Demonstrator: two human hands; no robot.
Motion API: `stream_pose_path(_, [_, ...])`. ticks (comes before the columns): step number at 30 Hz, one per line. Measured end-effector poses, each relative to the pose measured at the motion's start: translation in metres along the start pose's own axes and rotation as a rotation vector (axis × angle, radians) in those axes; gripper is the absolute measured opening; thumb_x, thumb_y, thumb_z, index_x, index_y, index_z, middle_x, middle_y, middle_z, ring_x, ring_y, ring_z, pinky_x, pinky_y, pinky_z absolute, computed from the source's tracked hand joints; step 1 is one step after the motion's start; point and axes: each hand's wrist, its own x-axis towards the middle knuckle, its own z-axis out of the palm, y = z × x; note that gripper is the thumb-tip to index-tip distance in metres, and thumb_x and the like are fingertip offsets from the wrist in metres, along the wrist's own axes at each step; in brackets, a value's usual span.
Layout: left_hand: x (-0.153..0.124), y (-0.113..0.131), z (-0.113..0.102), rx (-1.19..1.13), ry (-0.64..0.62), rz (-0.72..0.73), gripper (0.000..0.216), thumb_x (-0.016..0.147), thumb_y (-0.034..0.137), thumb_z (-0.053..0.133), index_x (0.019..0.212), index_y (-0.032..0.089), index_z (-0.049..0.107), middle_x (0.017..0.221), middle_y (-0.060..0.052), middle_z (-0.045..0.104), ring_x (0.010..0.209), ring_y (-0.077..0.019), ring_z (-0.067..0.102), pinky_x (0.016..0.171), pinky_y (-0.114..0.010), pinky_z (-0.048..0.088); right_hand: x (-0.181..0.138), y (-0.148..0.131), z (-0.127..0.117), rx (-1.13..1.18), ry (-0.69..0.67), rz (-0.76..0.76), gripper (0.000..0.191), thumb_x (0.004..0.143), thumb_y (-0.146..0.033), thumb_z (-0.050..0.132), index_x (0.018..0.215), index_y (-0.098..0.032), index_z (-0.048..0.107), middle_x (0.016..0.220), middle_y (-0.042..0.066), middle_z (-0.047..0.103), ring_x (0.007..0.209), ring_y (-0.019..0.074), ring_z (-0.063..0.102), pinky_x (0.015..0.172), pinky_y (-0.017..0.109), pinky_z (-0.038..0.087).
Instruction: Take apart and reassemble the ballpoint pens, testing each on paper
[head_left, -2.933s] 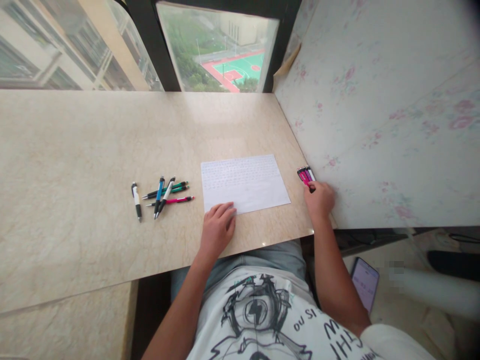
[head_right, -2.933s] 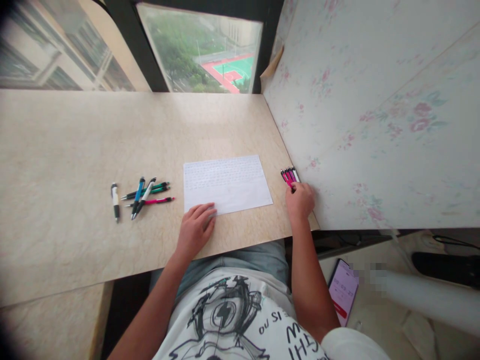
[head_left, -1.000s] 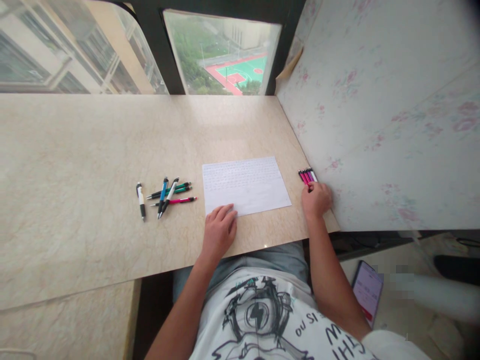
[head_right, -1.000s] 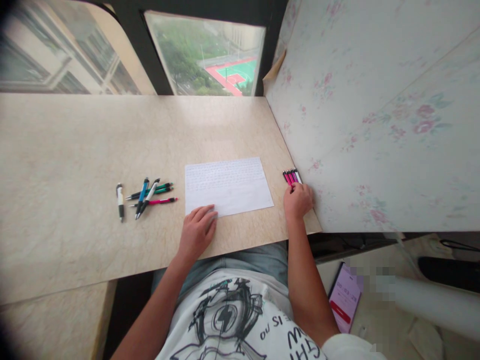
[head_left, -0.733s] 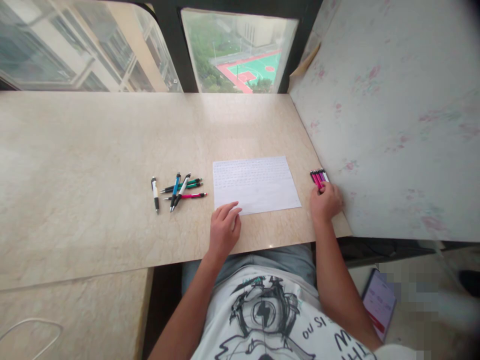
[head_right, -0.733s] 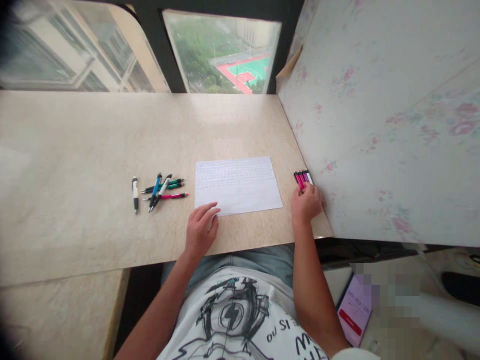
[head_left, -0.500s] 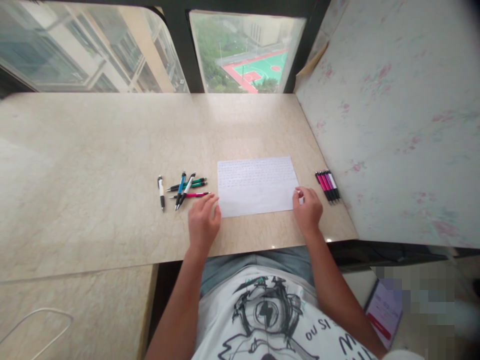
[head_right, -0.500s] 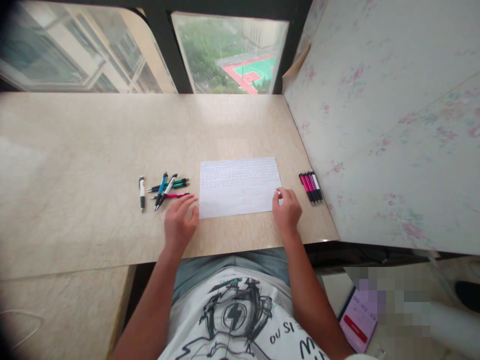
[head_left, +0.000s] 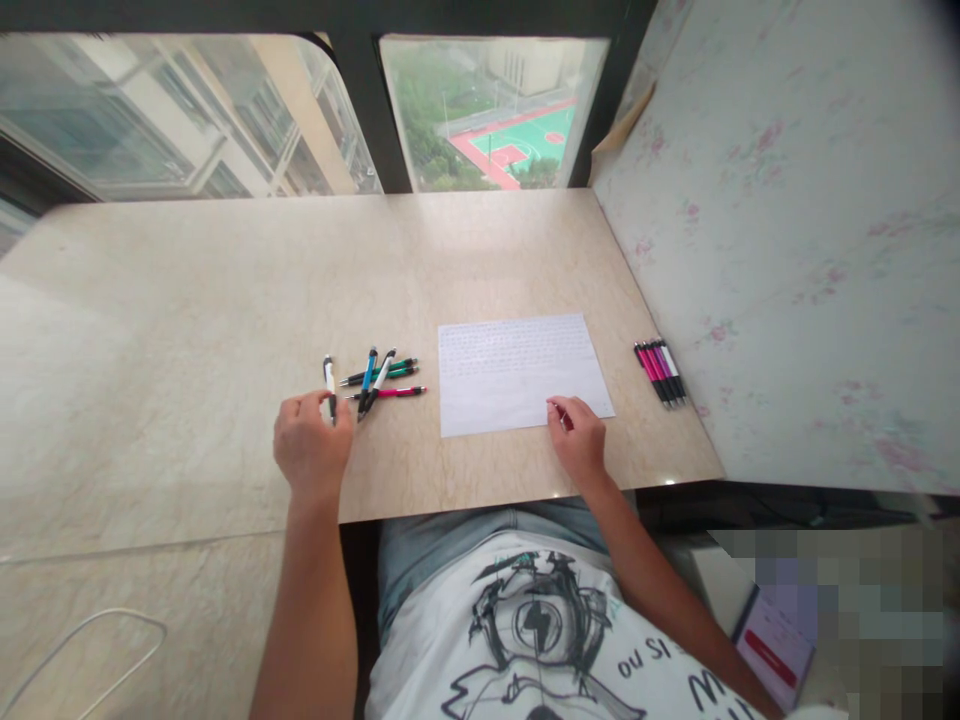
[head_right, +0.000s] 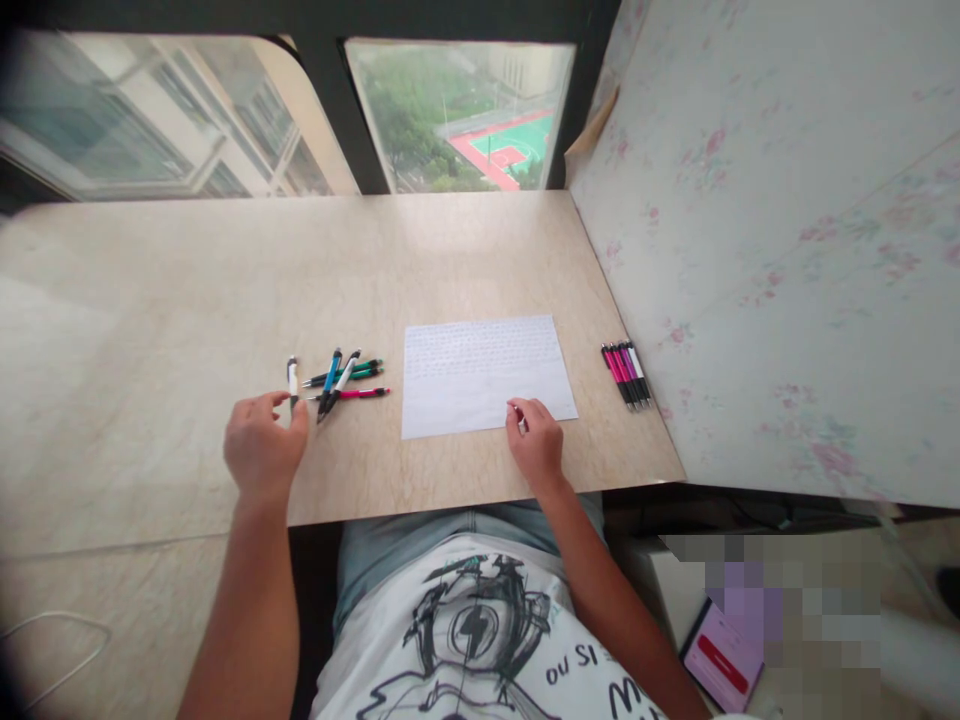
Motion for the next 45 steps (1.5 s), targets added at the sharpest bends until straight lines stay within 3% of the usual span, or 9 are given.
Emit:
stream_pose_path(4, [0.005,-0.012,-0.004,0.066,-0.083,-0.142,0.036,0.085,0.034,0.054,0.116,0.017,0.063,0.109,-0.015,0.065,0.092,-0.0287,0.063,0.077,-0.038,0.047,0.001,0.002,0.000,0.038,0.005,0.032,0.022,0.092,-0.028,0.049,0.090,-0.019,0.069,0.081,0.006,0.070,0.066,0.0173,0.059,0.066,0.031,0.047])
stream_pose_path(10, [0.014,-0.020,-0.002,0.128,-0.261,-0.184,0.024,0.083,0.029,0.052,0.093,0.017,0.070,0.082,-0.014,0.071,0.077,-0.0300,0.065,0.070,-0.039,0.048,0.001,0.002,0.000,0.057,-0.003,0.061,0.023,0.091,-0.029,0.049,0.089,-0.018,0.069,0.081,0.007,0.071,0.068,0.0181,0.061,0.066,0.031,0.048])
stream_pose_path(17, [0.018,-0.019,0.002,0.105,-0.214,-0.133,0.019,0.076,0.028,0.057,0.084,0.018,0.069,0.074,-0.013,0.070,0.071,-0.0291,0.065,0.068,-0.038,0.048,0.001,-0.001,-0.002,0.062,-0.022,0.089,0.024,0.091,-0.030,0.049,0.089,-0.018,0.070,0.084,0.008,0.072,0.073,0.0195,0.063,0.070,0.033,0.050])
stream_pose_path(23, [0.015,-0.018,-0.009,-0.211,-0.073,-0.387,0.027,0.069,0.028,0.065,0.092,0.015,0.071,0.076,-0.008,0.070,0.076,-0.0258,0.066,0.079,-0.042,0.051,0.002,-0.001,-0.002,0.080,-0.008,0.104,0.024,0.091,-0.031,0.049,0.087,-0.019,0.070,0.085,0.008,0.073,0.075,0.0202,0.065,0.071,0.033,0.051])
stream_pose_path(25, [0.006,-0.004,-0.011,-0.649,-0.074,-0.455,0.037,0.069,0.030,0.068,0.102,0.014,0.070,0.077,-0.005,0.069,0.070,-0.0189,0.065,0.073,-0.035,0.053,0.002,-0.001,-0.002,0.087,-0.009,0.091,0.024,0.092,-0.030,0.049,0.088,-0.018,0.069,0.085,0.008,0.072,0.075,0.0198,0.065,0.071,0.033,0.051])
stream_pose_path(27, [-0.008,0.019,-0.009,-1.081,-0.202,-0.481,0.045,0.068,0.036,0.072,0.108,0.014,0.068,0.082,-0.004,0.069,0.067,-0.0135,0.062,0.069,-0.030,0.052,0.002,-0.002,-0.002,0.091,-0.011,0.075,0.024,0.093,-0.030,0.049,0.090,-0.018,0.069,0.085,0.008,0.072,0.074,0.0193,0.064,0.071,0.033,0.050])
stream_pose_path(31, [-0.042,0.078,0.000,-1.516,-0.495,-0.491,0.038,0.065,0.033,0.080,0.097,0.017,0.069,0.082,-0.003,0.069,0.066,-0.0115,0.063,0.065,-0.025,0.051,0.002,-0.016,-0.006,0.169,-0.056,0.107,0.026,0.094,-0.034,0.049,0.093,-0.018,0.069,0.085,0.007,0.071,0.071,0.0180,0.062,0.067,0.031,0.049])
stream_pose_path(37, [-0.082,0.138,0.018,-1.582,-0.679,-0.425,0.030,0.069,0.031,0.082,0.089,0.017,0.066,0.080,-0.004,0.071,0.074,-0.0151,0.067,0.070,-0.026,0.050,0.001,-0.051,-0.008,0.453,-0.299,0.152,0.031,0.096,-0.041,0.048,0.086,-0.019,0.068,0.079,0.004,0.069,0.069,0.0159,0.061,0.062,0.026,0.045])
stream_pose_path(45, [-0.086,0.145,0.024,-1.542,-0.675,-0.298,0.028,0.070,0.033,0.082,0.089,0.017,0.068,0.079,-0.003,0.071,0.074,-0.0157,0.066,0.071,-0.027,0.049,0.001,-0.048,-0.003,0.476,-0.344,0.210,0.041,0.094,-0.049,0.049,0.070,-0.020,0.064,0.059,-0.002,0.057,0.057,0.0136,0.052,0.057,0.026,0.038])
